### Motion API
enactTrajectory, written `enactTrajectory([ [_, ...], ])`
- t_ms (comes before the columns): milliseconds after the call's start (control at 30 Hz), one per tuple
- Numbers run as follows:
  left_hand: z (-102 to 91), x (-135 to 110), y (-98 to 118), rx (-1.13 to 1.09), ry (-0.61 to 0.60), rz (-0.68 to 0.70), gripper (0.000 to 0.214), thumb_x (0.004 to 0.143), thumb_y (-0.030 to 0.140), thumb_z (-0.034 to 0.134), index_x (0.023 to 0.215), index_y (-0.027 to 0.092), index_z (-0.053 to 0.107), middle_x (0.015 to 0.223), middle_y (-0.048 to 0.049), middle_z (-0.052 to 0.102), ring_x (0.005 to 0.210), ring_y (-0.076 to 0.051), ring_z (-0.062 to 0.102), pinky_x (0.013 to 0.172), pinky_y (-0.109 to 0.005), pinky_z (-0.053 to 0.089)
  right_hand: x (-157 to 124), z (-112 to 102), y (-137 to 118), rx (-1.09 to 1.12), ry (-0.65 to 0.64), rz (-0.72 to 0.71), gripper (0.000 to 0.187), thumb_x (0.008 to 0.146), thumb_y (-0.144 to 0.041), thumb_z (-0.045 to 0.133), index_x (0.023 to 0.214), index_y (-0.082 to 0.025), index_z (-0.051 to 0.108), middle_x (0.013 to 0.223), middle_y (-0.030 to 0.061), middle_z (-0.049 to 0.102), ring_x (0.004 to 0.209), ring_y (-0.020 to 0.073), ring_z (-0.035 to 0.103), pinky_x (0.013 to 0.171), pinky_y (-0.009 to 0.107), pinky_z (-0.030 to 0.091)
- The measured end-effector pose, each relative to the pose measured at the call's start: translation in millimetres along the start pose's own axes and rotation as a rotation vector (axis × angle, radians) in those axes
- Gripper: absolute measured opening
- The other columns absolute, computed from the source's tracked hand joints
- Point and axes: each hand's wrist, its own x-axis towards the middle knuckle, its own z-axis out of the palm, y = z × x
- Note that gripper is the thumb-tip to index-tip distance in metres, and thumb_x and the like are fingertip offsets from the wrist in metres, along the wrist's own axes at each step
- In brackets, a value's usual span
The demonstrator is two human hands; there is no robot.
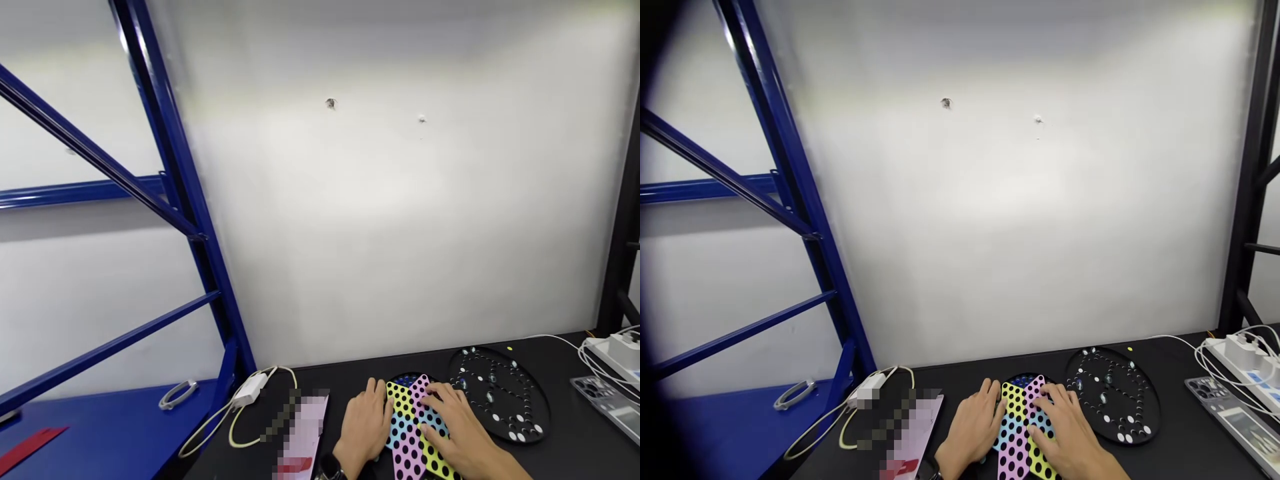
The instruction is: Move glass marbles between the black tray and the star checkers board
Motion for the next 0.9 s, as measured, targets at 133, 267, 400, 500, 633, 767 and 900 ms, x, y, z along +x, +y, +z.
enactTrajectory([
  [133,0.9,-3.4,-0.8,0.026,-0.018,0.047,0.04,0.102,0.018,0.026,0.118,0.017,0.062,0.115,-0.0136,0.064,0.092,-0.027,0.067,0.076,-0.036,0.049,0.2,3.5,1.8,-0.013,0.05,-0.005,0.037,0.092,-0.051,0.052,0.12,-0.031,0.065,0.139,0.0069,0.056,0.126,0.0299,0.05,0.105,0.046,0.041],
  [267,1.3,-3.6,-3.0,0.019,-0.025,0.082,0.041,0.102,0.02,0.028,0.102,0.02,0.069,0.101,-0.0099,0.07,0.091,-0.027,0.067,0.075,-0.034,0.049,-0.1,7.6,5.2,0.007,0.046,-0.008,0.035,0.092,-0.048,0.052,0.12,-0.031,0.064,0.138,0.0074,0.055,0.126,0.0299,0.049,0.105,0.046,0.04],
  [400,0.2,-1.0,-6.9,0.0,-0.004,0.046,0.046,0.104,0.028,0.029,0.092,0.018,0.072,0.094,-0.0094,0.073,0.086,-0.026,0.069,0.073,-0.033,0.047,-0.9,6.4,3.5,0.007,0.049,-0.008,0.031,0.092,-0.047,0.051,0.116,-0.03,0.064,0.136,0.0067,0.056,0.125,0.029,0.048,0.107,0.046,0.038],
  [500,-0.4,0.4,-9.3,-0.017,0.013,0.007,0.049,0.104,0.032,0.03,0.086,0.017,0.073,0.091,-0.0095,0.074,0.085,-0.026,0.07,0.073,-0.032,0.046,-1.0,5.4,0.0,0.012,0.056,-0.002,0.029,0.091,-0.045,0.051,0.112,-0.03,0.063,0.133,0.0058,0.057,0.123,0.0278,0.05,0.106,0.046,0.039],
  [633,-0.6,1.8,-10.7,-0.033,0.033,-0.049,0.045,0.101,0.035,0.038,0.082,0.015,0.074,0.086,-0.0118,0.074,0.084,-0.026,0.07,0.071,-0.032,0.044,0.1,9.5,-0.1,0.007,0.102,0.035,0.026,0.09,-0.046,0.051,0.106,-0.029,0.063,0.127,0.0059,0.059,0.121,0.0282,0.051,0.106,0.047,0.039],
  [767,-2.6,2.7,-13.5,-0.071,0.079,-0.081,0.044,0.099,0.034,0.042,0.075,0.016,0.074,0.08,-0.0119,0.074,0.078,-0.026,0.07,0.067,-0.031,0.042,1.2,10.9,1.7,0.07,0.095,0.032,0.025,0.091,-0.048,0.05,0.102,-0.029,0.063,0.123,0.0064,0.061,0.116,0.0283,0.054,0.1,0.044,0.042],
  [900,-12.1,1.4,-15.0,-0.143,0.163,-0.088,0.05,0.101,0.034,0.037,0.063,0.019,0.067,0.068,-0.0068,0.07,0.066,-0.021,0.067,0.059,-0.029,0.035,6.2,4.1,-9.6,0.277,0.262,0.1,0.03,0.092,-0.054,0.05,0.099,-0.028,0.062,0.114,0.0072,0.062,0.109,0.0275,0.056,0.097,0.041,0.044],
])
